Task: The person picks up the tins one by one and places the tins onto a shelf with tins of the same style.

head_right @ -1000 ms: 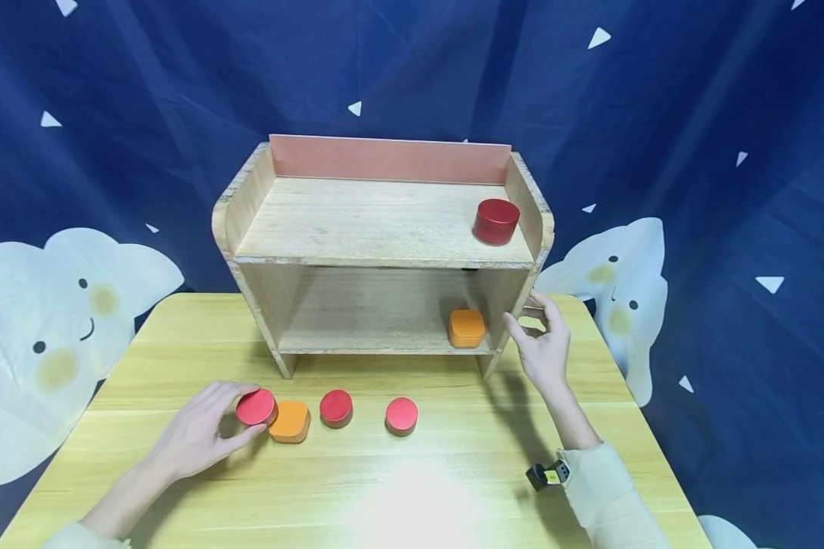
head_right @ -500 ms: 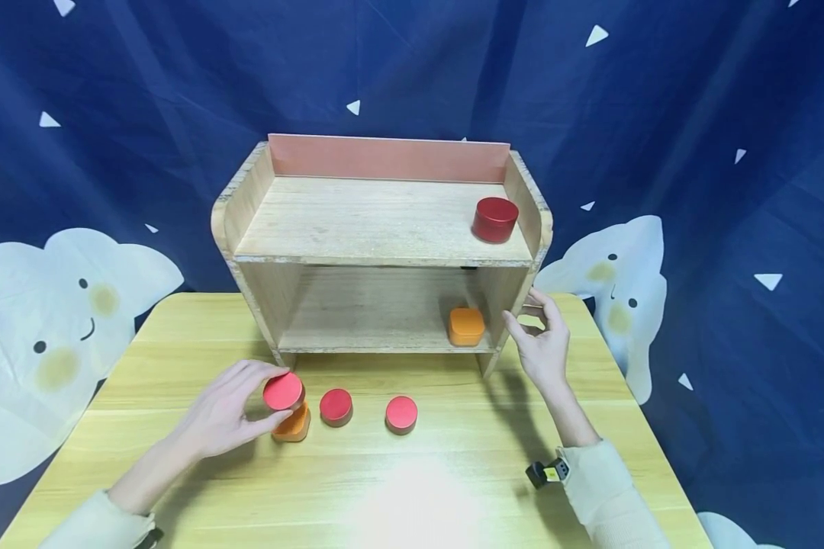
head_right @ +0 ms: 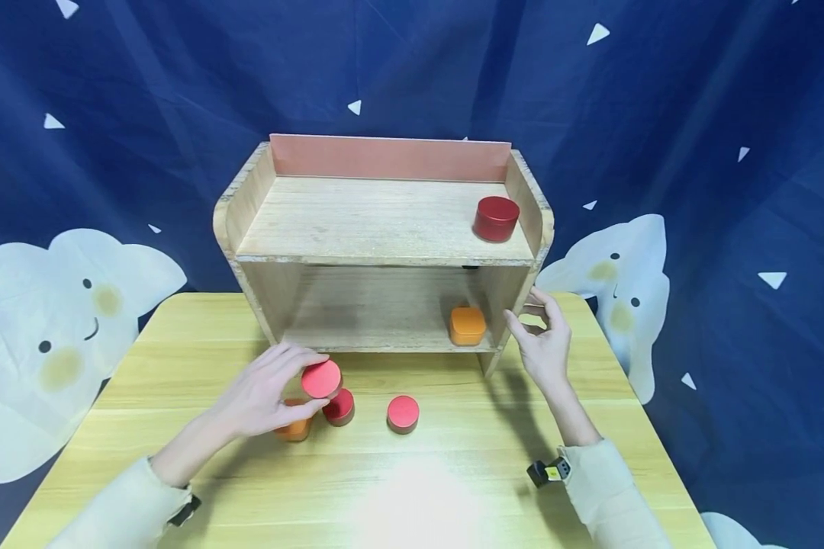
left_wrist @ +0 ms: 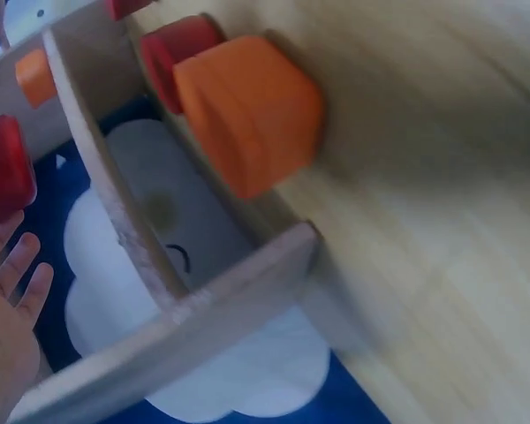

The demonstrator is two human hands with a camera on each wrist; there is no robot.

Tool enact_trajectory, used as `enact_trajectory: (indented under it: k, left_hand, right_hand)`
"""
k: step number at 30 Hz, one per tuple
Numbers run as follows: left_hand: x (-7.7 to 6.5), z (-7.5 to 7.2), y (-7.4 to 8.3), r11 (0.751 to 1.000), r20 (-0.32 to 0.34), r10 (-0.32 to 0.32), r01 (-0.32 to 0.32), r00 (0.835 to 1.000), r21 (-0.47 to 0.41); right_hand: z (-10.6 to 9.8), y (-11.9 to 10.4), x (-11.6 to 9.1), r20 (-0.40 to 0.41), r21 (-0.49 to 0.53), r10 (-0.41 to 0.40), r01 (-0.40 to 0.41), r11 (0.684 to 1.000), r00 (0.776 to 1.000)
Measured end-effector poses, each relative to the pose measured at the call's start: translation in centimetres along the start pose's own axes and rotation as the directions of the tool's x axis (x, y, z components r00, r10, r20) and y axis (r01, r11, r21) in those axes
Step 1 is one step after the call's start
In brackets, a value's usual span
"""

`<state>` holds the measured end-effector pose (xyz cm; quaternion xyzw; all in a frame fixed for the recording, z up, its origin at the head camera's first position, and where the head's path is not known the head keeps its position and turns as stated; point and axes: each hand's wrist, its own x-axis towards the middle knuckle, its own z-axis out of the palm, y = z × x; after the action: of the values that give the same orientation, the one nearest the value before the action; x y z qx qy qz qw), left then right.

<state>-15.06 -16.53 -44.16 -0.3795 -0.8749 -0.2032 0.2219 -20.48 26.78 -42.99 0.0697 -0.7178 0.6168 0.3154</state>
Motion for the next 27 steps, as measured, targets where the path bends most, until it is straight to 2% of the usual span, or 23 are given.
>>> enact_trajectory:
  k: [7, 18, 27]
  left_hand:
    - [3.0, 0.4, 1.0, 0.994, -0.037, 0.113, -0.113, 0.993, -0.002]
    - [6.5, 0.0, 2.8, 0.982, -0.129, 0.181, -0.187, 0.975, -0.035]
    - [9.4, -1.4, 3.9, 0.968, -0.192, 0.242, -0.251, 0.951, -0.024]
  right_hand:
    - [-0.1, 0.0, 0.0, -0.001, -0.001, 0.002, -0.002, 1.0, 1.0]
    - [0.0, -0.1, 0.0, -0.015, 0.01, 0.006, -0.006, 1.0, 1.0]
    - [0.0, -0.2, -0.1, -0.013, 0.0, 0.018, -0.018, 1.0, 1.0]
